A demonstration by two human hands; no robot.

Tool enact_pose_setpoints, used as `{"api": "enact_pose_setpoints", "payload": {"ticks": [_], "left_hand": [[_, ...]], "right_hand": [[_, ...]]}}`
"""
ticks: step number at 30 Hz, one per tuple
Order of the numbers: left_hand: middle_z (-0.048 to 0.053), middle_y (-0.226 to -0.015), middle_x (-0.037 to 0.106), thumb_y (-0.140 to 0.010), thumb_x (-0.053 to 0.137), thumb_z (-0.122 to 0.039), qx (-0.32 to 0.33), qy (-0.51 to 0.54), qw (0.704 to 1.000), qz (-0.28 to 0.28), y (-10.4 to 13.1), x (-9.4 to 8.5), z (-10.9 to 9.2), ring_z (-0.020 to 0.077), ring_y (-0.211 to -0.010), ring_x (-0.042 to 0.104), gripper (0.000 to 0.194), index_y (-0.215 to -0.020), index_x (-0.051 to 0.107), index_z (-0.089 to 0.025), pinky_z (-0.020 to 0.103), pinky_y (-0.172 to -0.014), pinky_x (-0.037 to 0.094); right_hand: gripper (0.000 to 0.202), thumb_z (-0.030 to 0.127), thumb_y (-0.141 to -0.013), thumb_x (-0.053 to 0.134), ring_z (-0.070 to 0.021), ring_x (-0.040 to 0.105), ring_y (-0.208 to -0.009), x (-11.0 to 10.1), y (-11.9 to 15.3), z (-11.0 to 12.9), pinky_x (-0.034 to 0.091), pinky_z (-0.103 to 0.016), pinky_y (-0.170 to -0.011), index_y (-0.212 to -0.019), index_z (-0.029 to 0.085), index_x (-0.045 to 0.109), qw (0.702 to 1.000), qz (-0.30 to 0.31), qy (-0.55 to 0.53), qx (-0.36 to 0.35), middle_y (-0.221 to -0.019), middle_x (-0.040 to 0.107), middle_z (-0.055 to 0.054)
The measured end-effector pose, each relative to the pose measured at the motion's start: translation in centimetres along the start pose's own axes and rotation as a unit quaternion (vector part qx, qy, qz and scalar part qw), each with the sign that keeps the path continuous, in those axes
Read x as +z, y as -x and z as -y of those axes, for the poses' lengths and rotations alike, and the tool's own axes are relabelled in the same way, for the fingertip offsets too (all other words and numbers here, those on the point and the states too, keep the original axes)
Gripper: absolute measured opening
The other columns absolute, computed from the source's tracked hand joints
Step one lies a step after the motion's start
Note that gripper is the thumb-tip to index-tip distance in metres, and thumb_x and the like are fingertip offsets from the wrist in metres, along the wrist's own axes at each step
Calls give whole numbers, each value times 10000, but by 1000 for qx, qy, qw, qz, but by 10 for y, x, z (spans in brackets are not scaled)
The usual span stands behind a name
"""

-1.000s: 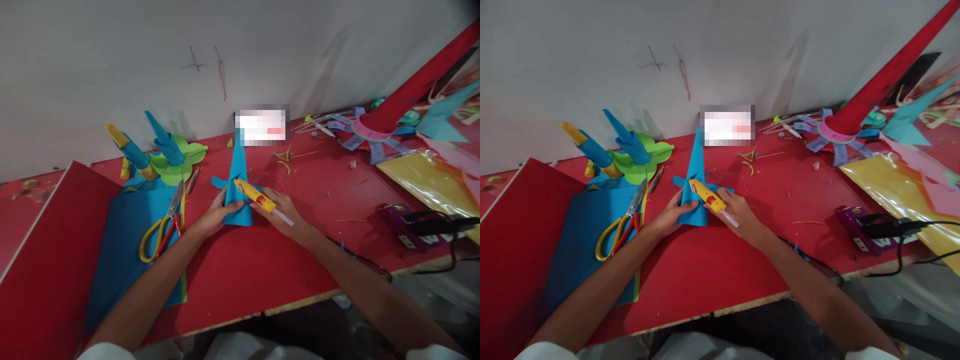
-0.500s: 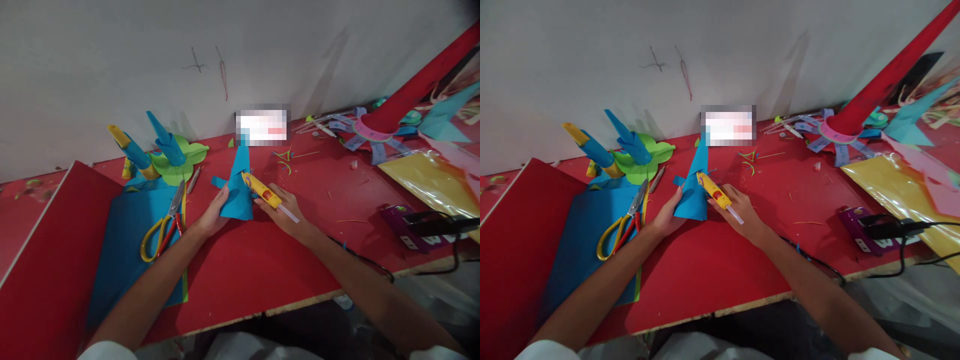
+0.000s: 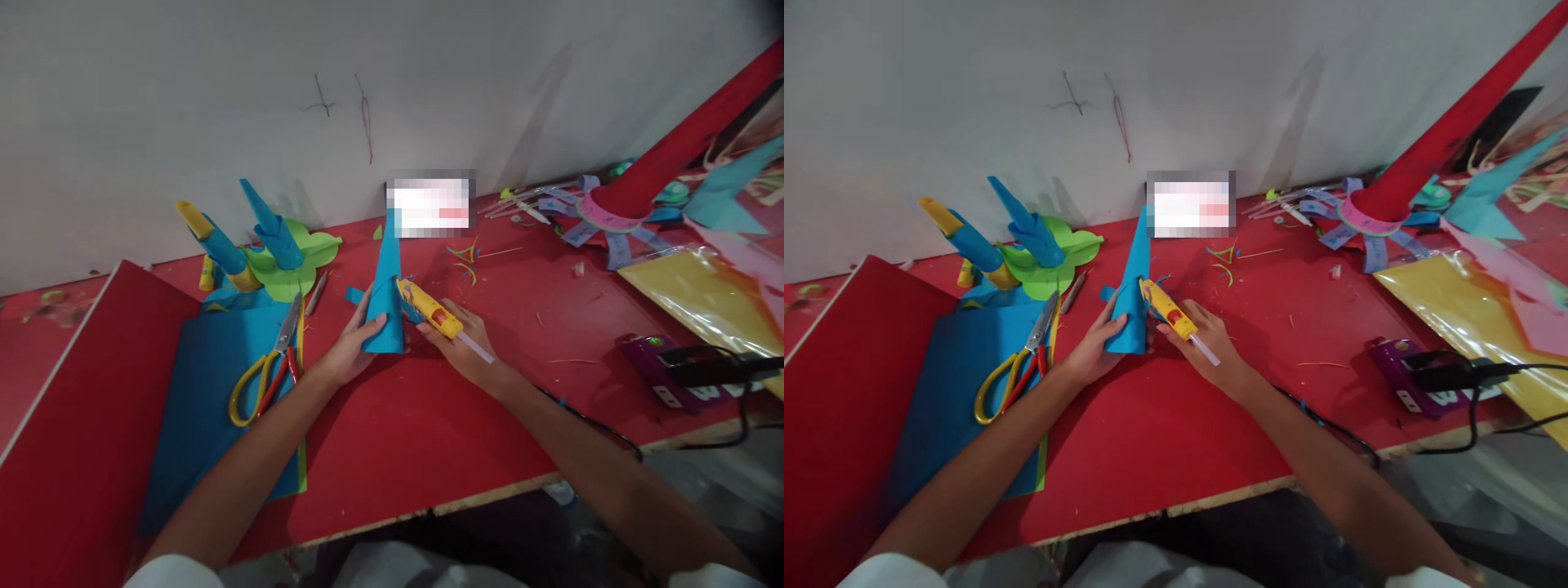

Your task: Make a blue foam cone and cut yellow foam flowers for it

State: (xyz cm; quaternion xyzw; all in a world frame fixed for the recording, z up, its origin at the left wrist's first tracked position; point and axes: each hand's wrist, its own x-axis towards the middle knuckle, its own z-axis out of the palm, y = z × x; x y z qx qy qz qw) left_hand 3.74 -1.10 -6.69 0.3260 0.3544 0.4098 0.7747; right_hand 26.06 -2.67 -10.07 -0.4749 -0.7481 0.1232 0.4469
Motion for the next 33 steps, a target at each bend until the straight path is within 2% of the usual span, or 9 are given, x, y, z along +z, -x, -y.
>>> {"api": "enact_pose_setpoints", "payload": {"ticks": [4, 11, 18, 25, 30, 33], "left_hand": [[103, -1366, 739, -798, 929, -396, -5, -2, 1000, -12, 1, 0, 0, 277, -1047, 789, 1132, -1721, 273, -398, 493, -1017, 626], [88, -1476, 692, -786, 931, -366, -12, -2, 999, -34, 1, 0, -2, 280, -1161, 757, 1045, -1675, 381, -400, 455, -1029, 624], [92, -1518, 674, -809, 915, -361, -8, 3, 999, -34, -2, -3, 2, 279, -1197, 737, 978, -1659, 431, -356, 434, -1027, 619], [86, -1486, 704, -809, 913, -310, -11, 8, 999, -30, -4, -6, 5, 299, -1192, 752, 1099, -1720, 305, -394, 479, -1092, 583], [67, -1443, 734, -829, 895, -291, -11, 5, 1000, -24, -4, -6, 5, 286, -1181, 762, 1100, -1729, 274, -407, 446, -1080, 590], [51, -1368, 770, -829, 892, -264, -17, 9, 999, -29, -4, -6, 5, 250, -1093, 781, 1093, -1726, 284, -407, 400, -1021, 609]], "right_hand": [[383, 574, -1091, 547, -235, 687, -764, 1, 1, -1, 554, -358, -694, -1003, 229, 690, 1000, -5, -4, 5, -886, 699, -77], [322, 549, -1084, 578, -249, 724, -851, 0, 0, 1, 599, -377, -763, -1044, 251, 693, 999, 8, -29, -14, -958, 732, -75], [381, 582, -1086, 562, -220, 717, -809, 1, -3, 5, 575, -331, -706, -962, 234, 658, 999, 27, -40, -5, -933, 727, -72], [419, 606, -1090, 534, -240, 729, -857, 3, 1, 3, 587, -337, -724, -985, 228, 682, 999, 36, -32, 15, -954, 736, -93], [379, 579, -1079, 578, -226, 703, -791, 4, 2, 0, 548, -325, -667, -963, 229, 663, 998, 38, -38, 21, -895, 714, -77], [374, 563, -1084, 576, -199, 678, -745, 4, 1, 2, 536, -309, -658, -911, 236, 632, 998, 38, -44, 4, -858, 693, -53]]}}
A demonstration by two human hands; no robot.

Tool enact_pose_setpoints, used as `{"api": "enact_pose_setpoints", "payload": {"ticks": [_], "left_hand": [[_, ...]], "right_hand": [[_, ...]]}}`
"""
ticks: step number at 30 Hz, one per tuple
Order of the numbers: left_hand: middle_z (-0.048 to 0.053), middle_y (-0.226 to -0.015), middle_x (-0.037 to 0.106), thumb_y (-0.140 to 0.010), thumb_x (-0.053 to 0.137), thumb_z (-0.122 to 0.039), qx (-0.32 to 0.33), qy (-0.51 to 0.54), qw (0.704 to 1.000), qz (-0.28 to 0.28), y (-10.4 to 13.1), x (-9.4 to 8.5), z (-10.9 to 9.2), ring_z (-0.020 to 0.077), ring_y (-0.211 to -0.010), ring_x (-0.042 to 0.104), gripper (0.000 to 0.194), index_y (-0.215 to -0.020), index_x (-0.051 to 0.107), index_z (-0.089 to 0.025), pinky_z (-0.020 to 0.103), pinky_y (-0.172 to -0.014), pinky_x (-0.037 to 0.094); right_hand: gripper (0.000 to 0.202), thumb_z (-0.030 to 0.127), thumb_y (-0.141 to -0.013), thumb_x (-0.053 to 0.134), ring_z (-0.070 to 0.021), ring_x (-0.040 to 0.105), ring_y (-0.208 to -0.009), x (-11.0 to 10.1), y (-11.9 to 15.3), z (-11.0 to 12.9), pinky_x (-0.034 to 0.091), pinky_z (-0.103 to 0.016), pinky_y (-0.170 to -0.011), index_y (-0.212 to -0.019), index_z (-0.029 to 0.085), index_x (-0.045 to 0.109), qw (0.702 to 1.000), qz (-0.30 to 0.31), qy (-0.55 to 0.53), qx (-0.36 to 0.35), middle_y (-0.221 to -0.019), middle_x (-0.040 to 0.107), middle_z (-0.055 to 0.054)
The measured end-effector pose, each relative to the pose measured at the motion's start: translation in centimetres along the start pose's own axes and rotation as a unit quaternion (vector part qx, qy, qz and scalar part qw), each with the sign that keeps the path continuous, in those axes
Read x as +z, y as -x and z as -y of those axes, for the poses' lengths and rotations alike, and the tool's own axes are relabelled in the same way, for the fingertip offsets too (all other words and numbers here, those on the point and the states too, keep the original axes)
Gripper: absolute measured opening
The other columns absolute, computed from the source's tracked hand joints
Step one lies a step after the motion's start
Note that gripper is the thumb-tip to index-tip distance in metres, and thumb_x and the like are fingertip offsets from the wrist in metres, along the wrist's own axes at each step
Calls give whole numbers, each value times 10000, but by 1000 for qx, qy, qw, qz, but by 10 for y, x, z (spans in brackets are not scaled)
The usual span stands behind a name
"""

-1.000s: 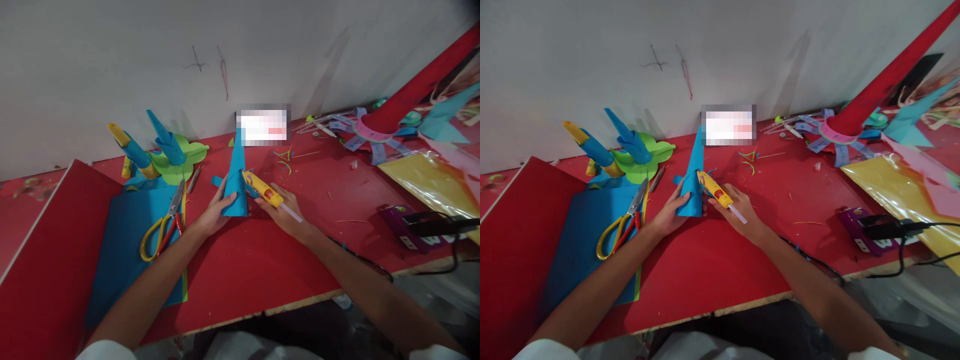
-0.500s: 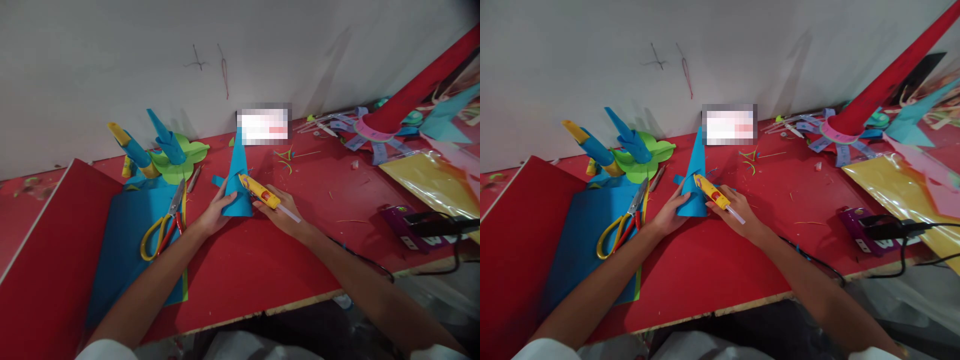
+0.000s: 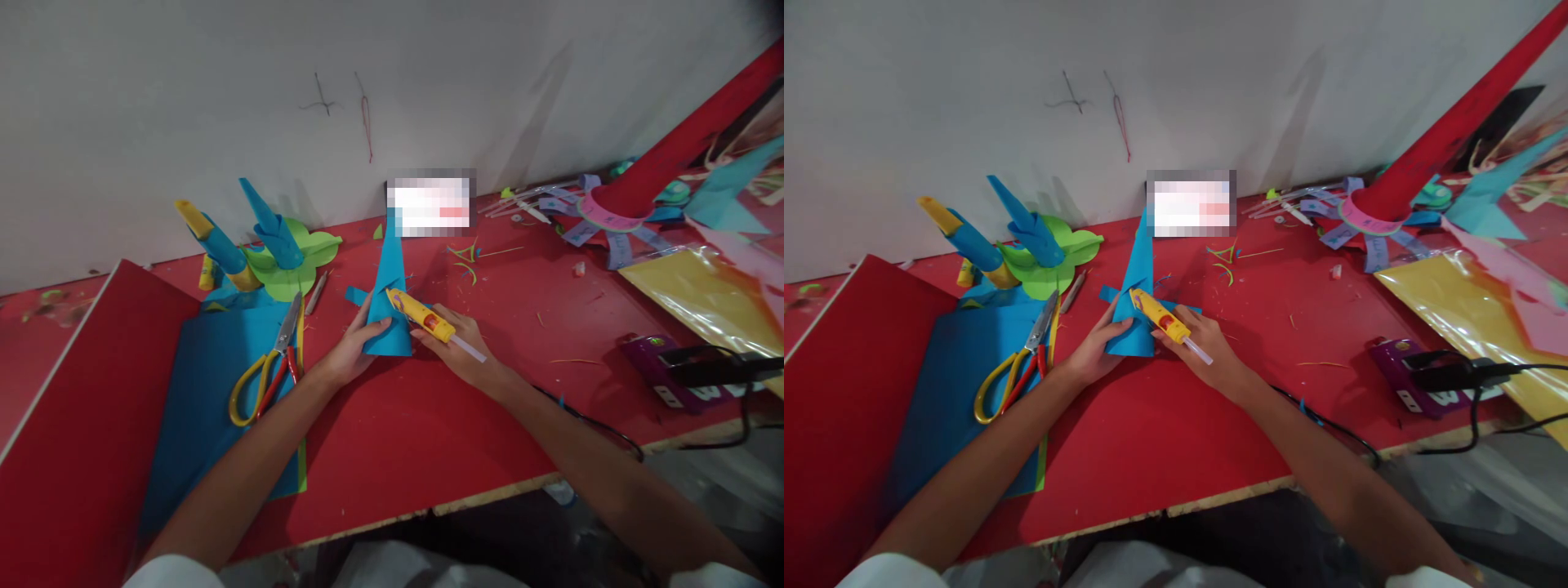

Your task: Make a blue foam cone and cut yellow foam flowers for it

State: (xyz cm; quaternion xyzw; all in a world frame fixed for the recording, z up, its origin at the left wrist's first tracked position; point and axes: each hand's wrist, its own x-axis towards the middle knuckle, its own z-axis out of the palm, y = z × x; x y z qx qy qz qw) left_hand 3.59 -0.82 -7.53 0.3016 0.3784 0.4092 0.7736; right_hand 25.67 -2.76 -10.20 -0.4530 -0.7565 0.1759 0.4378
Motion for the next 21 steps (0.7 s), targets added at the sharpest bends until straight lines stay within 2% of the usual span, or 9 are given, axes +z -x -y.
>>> {"api": "enact_pose_setpoints", "payload": {"ticks": [9, 13, 17, 21], "left_hand": [[17, -1156, 807, -772, 928, -228, 5, 18, 1000, 1, -1, 4, 0, 190, -915, 769, 1039, -1670, 418, -347, 314, -853, 622], [22, -1130, 803, -777, 922, -233, 0, 7, 1000, -5, 0, 4, 0, 186, -902, 764, 946, -1618, 498, -320, 321, -864, 625], [42, -1194, 801, -799, 917, -271, 3, -2, 1000, -1, 0, 3, 1, 205, -957, 772, 897, -1603, 519, -302, 341, -915, 620], [96, -1361, 768, -856, 885, -447, 23, 1, 999, 22, -1, 2, 1, 278, -1165, 763, 768, -1538, 591, -249, 390, -1024, 609]], "right_hand": [[387, 558, -1098, 546, -155, 578, -647, -2, -3, 9, 498, -289, -612, -865, 250, 541, 999, 6, -19, -28, -789, 610, -6], [381, 551, -1099, 555, -147, 562, -628, -2, -3, 11, 476, -283, -589, -866, 251, 520, 999, 4, -31, -41, -774, 578, 10], [377, 543, -1101, 553, -150, 568, -628, -2, -3, 10, 469, -287, -587, -863, 253, 517, 999, 5, -24, -43, -771, 580, 10], [356, 531, -1099, 560, -170, 616, -678, -2, -2, 8, 491, -300, -624, -880, 250, 554, 999, -2, -2, -33, -806, 633, -16]]}}
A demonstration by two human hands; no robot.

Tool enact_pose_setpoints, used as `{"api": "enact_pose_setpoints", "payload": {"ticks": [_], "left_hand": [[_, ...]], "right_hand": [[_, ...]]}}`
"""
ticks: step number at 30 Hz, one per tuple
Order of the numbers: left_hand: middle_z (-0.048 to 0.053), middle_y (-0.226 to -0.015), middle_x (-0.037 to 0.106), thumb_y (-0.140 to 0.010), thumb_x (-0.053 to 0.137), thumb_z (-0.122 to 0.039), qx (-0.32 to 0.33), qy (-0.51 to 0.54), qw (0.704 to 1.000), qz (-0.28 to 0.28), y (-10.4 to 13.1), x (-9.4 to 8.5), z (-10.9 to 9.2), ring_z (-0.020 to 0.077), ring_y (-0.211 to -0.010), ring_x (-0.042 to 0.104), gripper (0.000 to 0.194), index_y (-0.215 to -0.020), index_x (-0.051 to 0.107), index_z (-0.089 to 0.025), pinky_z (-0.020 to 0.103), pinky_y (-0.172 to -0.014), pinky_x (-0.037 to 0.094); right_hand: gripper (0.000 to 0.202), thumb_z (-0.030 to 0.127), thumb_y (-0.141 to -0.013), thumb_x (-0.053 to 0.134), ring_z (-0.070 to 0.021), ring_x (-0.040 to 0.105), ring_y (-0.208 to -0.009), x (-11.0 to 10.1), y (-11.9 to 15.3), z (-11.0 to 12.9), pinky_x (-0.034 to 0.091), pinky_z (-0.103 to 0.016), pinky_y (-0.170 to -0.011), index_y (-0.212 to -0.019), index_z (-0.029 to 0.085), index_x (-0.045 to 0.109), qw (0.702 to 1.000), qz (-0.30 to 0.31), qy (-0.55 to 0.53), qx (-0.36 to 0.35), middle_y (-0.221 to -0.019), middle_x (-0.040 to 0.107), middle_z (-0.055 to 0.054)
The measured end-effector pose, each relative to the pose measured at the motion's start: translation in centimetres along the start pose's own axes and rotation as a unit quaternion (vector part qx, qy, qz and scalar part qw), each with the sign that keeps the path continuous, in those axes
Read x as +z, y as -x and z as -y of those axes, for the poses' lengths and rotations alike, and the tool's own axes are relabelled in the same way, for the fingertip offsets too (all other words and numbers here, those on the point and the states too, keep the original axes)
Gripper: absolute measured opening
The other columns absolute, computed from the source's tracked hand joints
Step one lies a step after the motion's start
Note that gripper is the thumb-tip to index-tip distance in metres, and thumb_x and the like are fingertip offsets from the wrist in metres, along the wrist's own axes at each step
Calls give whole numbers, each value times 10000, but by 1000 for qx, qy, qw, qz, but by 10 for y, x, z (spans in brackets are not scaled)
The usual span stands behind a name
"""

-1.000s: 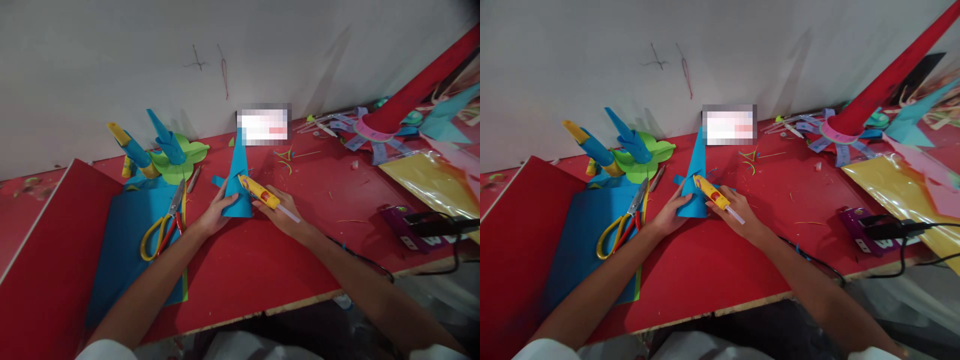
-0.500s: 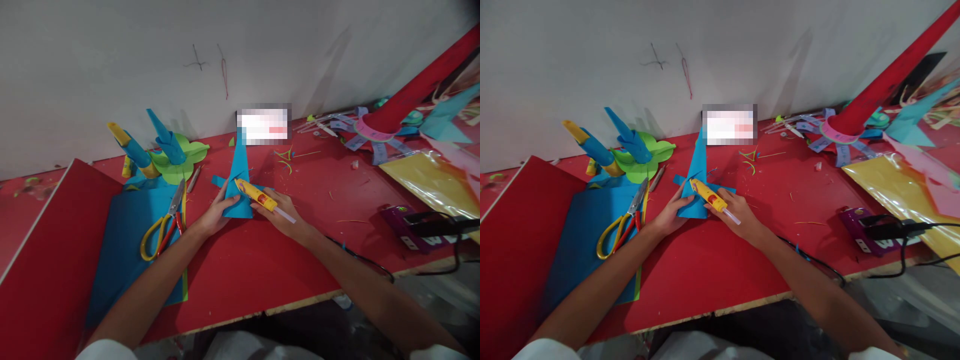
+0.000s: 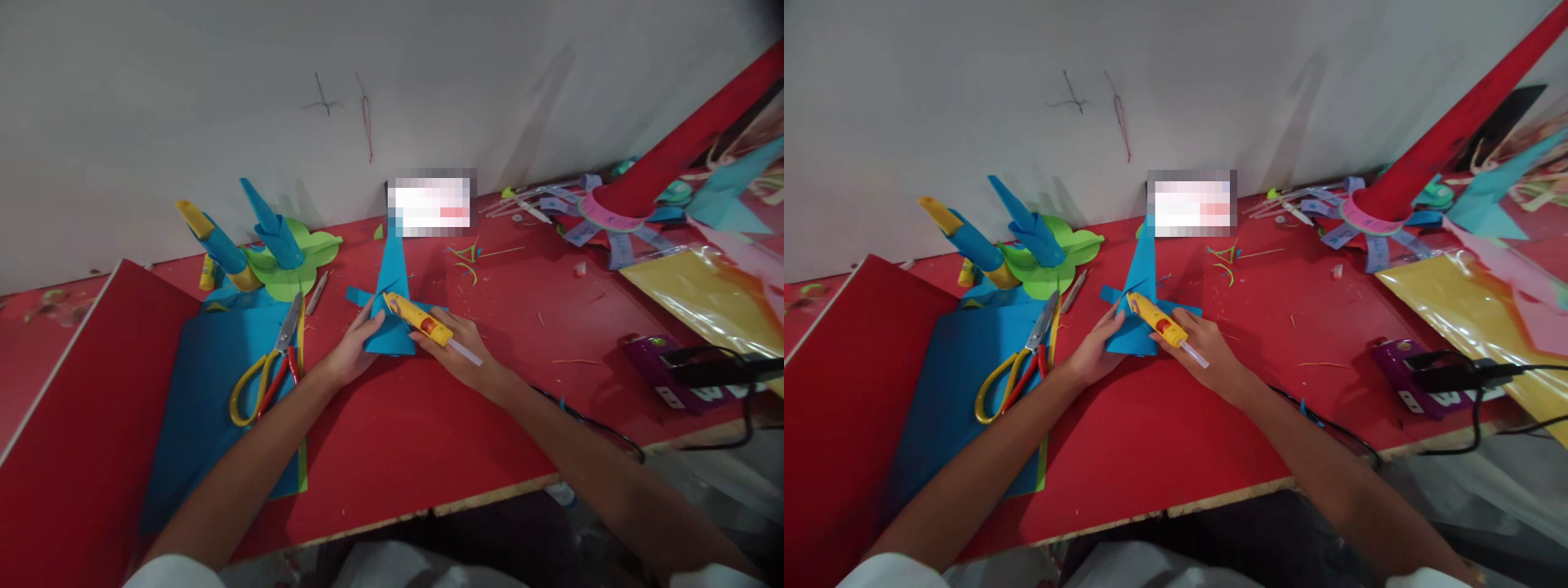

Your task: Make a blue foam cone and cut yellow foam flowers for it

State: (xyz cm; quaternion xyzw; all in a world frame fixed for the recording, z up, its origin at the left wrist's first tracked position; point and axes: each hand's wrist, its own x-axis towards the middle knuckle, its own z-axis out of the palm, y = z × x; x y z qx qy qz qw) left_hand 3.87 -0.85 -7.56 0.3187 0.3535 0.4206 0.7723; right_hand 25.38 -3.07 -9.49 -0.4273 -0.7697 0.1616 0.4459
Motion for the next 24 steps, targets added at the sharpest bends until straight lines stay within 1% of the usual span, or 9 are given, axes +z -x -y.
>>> {"api": "enact_pose_setpoints", "payload": {"ticks": [3, 6, 10, 12, 16, 19, 22, 24], "left_hand": [[120, -1483, 710, -898, 827, -534, 18, 21, 999, 26, -2, 0, -1, 331, -1363, 681, 729, -1521, 608, -226, 438, -1144, 563], [106, -1563, 656, -919, 808, -502, 21, 42, 998, 32, -2, -1, -2, 335, -1451, 621, 785, -1609, 519, -265, 471, -1217, 512], [95, -1578, 644, -863, 879, -409, 10, 36, 999, 8, 0, -3, -3, 327, -1402, 657, 1006, -1709, 341, -330, 498, -1204, 523], [87, -1565, 654, -838, 903, -366, 2, 26, 1000, -6, 2, -3, -3, 313, -1377, 673, 1069, -1723, 303, -349, 478, -1183, 539], [58, -1609, 617, -798, 932, -315, 3, 7, 1000, -29, 3, -1, -4, 286, -1380, 665, 1061, -1693, 367, -390, 398, -1118, 579], [63, -1616, 609, -774, 945, -302, 6, -1, 1000, -24, 3, 1, -5, 295, -1365, 672, 1060, -1676, 398, -404, 419, -1114, 582], [68, -1613, 610, -775, 942, -300, 0, -8, 1000, -18, 3, 1, -5, 306, -1332, 691, 1067, -1677, 387, -424, 462, -1107, 588], [73, -1606, 617, -761, 950, -298, -5, -14, 1000, -25, 3, 1, -5, 310, -1318, 697, 1088, -1682, 383, -413, 449, -1074, 604]], "right_hand": [[324, 516, -1096, 574, -184, 653, -724, 0, 1, -2, 516, -307, -659, -919, 245, 593, 1000, -2, 8, 15, -850, 670, -33], [306, 509, -1098, 572, -199, 680, -771, -1, 2, -3, 542, -315, -696, -959, 243, 628, 1000, -1, 12, 18, -887, 694, -47], [319, 515, -1113, 536, -201, 693, -791, 0, 1, -2, 558, -322, -736, -995, 241, 650, 1000, -16, 20, -15, -926, 716, -56], [316, 514, -1116, 530, -197, 693, -788, 0, 1, -1, 554, -316, -730, -1005, 242, 646, 1000, -15, 15, -21, -928, 716, -52], [282, 485, -1109, 554, -191, 681, -775, 0, -1, 2, 536, -308, -707, -998, 240, 639, 1000, -5, 5, 1, -910, 704, -44], [285, 485, -1095, 574, -201, 676, -773, -1, -1, 1, 529, -319, -701, -977, 234, 639, 999, -7, 13, 31, -890, 699, -50], [325, 514, -1094, 566, -214, 683, -774, -1, 0, -1, 528, -327, -683, -955, 232, 646, 999, -13, 21, 42, -884, 703, -61], [348, 539, -1093, 561, -219, 691, -772, -1, 1, -2, 530, -325, -668, -958, 232, 653, 999, -15, 23, 45, -882, 708, -67]]}}
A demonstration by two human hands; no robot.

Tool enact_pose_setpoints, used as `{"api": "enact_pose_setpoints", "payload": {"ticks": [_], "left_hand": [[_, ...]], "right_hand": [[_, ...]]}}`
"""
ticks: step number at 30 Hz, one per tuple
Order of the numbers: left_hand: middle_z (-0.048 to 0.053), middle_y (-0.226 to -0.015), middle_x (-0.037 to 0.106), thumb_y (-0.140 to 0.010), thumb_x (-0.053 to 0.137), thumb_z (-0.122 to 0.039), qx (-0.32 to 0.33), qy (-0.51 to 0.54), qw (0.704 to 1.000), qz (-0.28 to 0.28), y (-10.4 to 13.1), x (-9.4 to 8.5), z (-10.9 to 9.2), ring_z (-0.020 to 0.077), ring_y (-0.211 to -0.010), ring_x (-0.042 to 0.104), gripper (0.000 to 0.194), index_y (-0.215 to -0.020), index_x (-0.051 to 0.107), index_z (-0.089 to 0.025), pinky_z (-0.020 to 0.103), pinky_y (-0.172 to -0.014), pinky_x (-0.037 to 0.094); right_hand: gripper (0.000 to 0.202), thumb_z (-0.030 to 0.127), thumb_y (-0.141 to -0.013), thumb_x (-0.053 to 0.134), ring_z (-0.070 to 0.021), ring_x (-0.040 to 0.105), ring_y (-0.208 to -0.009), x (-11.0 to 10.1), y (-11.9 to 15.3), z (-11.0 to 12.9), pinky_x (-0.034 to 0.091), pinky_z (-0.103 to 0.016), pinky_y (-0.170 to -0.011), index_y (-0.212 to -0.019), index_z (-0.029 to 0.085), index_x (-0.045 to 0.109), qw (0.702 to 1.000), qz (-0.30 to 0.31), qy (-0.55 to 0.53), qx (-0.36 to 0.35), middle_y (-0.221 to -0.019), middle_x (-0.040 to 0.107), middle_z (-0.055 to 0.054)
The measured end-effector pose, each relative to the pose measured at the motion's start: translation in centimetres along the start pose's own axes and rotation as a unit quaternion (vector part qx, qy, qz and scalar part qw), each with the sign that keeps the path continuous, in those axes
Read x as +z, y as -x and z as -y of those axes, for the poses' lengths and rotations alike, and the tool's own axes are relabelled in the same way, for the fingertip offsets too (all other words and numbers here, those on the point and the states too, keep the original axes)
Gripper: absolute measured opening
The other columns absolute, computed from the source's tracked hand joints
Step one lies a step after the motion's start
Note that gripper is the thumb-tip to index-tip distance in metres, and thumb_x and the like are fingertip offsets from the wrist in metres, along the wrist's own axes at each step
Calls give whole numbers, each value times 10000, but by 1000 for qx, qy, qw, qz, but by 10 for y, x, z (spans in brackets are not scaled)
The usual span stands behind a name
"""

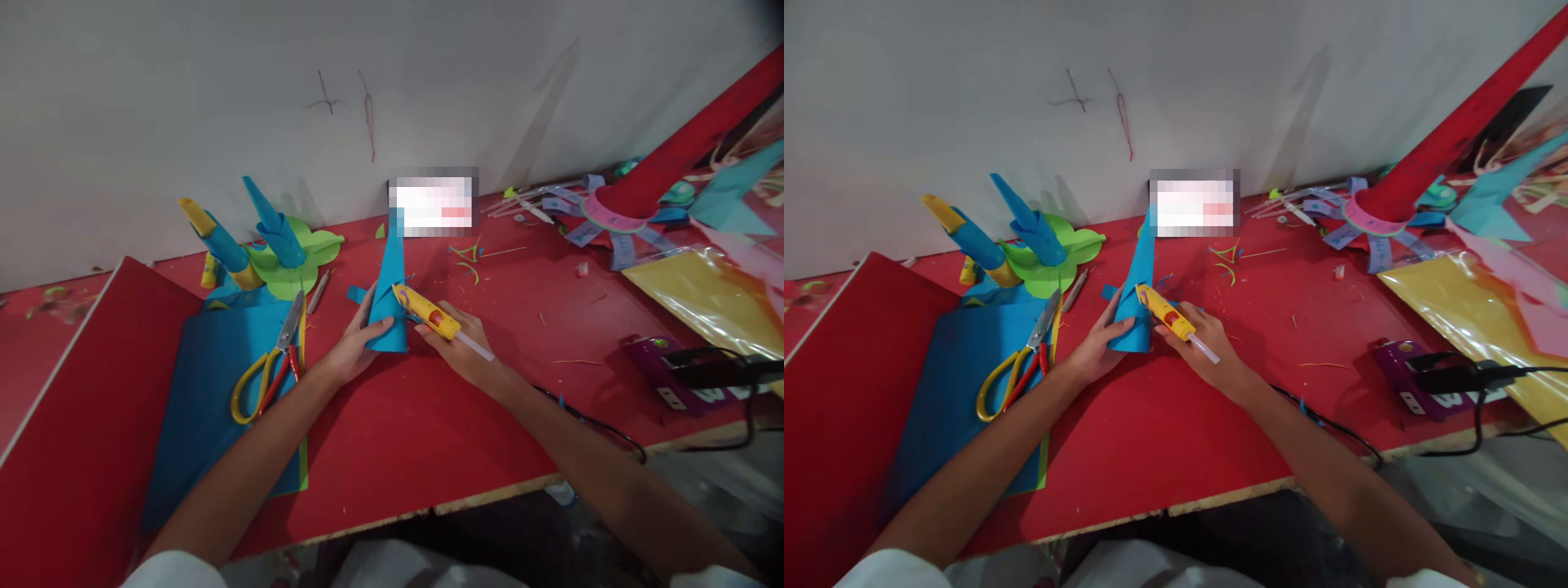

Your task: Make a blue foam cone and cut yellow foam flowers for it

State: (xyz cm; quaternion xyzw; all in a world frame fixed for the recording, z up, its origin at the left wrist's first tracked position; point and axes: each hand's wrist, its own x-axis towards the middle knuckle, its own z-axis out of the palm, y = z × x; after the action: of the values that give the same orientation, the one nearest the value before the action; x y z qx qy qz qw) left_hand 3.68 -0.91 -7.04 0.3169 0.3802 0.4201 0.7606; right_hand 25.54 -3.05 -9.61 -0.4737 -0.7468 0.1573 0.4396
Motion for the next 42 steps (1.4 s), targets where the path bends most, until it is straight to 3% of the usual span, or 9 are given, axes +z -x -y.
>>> {"api": "enact_pose_setpoints", "payload": {"ticks": [5, 15, 20, 27, 32, 42], "left_hand": [[95, -1589, 633, -697, 988, -298, 2, -5, 1000, -21, -1, 1, 2, 309, -1331, 688, 1115, -1665, 435, -331, 352, -988, 622], [89, -1524, 682, -716, 963, -249, 4, -13, 999, -36, -3, -2, 5, 340, -1336, 693, 968, -1586, 543, -311, 425, -1084, 604], [79, -1494, 701, -736, 938, -218, -1, -11, 999, -34, -3, -2, 5, 320, -1292, 718, 974, -1606, 517, -334, 423, -1080, 607], [88, -1520, 682, -696, 955, -244, 4, -15, 1000, -21, -3, 0, 3, 319, -1307, 704, 1029, -1616, 501, -314, 391, -1038, 613], [113, -1478, 708, -680, 966, -271, 8, -22, 1000, -17, -3, 2, 2, 315, -1256, 729, 1088, -1643, 461, -289, 361, -966, 624], [93, -1464, 717, -721, 953, -248, 14, -23, 1000, -12, -4, -2, 6, 339, -1324, 698, 1005, -1617, 507, -334, 451, -1115, 581]], "right_hand": [[390, 583, -1088, 553, -217, 703, -768, 1, 1, -1, 544, -317, -664, -945, 235, 655, 1000, 12, -13, 5, -886, 717, -69], [400, 576, -1071, 598, -157, 597, -630, 1, 2, 1, 466, -290, -586, -846, 250, 538, 998, 32, -58, 2, -744, 612, 8], [398, 562, -1063, 614, -141, 554, -576, 0, 1, 6, 445, -286, -548, -828, 256, 517, 997, 41, -69, 2, -716, 584, 26], [249, 459, -1088, 591, -204, 700, -787, -2, -2, 8, 543, -319, -707, -962, 245, 617, 999, 16, -31, -21, -893, 710, -44], [267, 464, -1090, 581, -232, 722, -831, -3, -1, 1, 565, -341, -738, -970, 237, 654, 1000, -4, 4, -24, -909, 724, -68], [363, 544, -1086, 581, -187, 667, -709, 2, 3, 0, 526, -307, -645, -894, 241, 636, 1000, 12, -20, -16, -846, 698, -44]]}}
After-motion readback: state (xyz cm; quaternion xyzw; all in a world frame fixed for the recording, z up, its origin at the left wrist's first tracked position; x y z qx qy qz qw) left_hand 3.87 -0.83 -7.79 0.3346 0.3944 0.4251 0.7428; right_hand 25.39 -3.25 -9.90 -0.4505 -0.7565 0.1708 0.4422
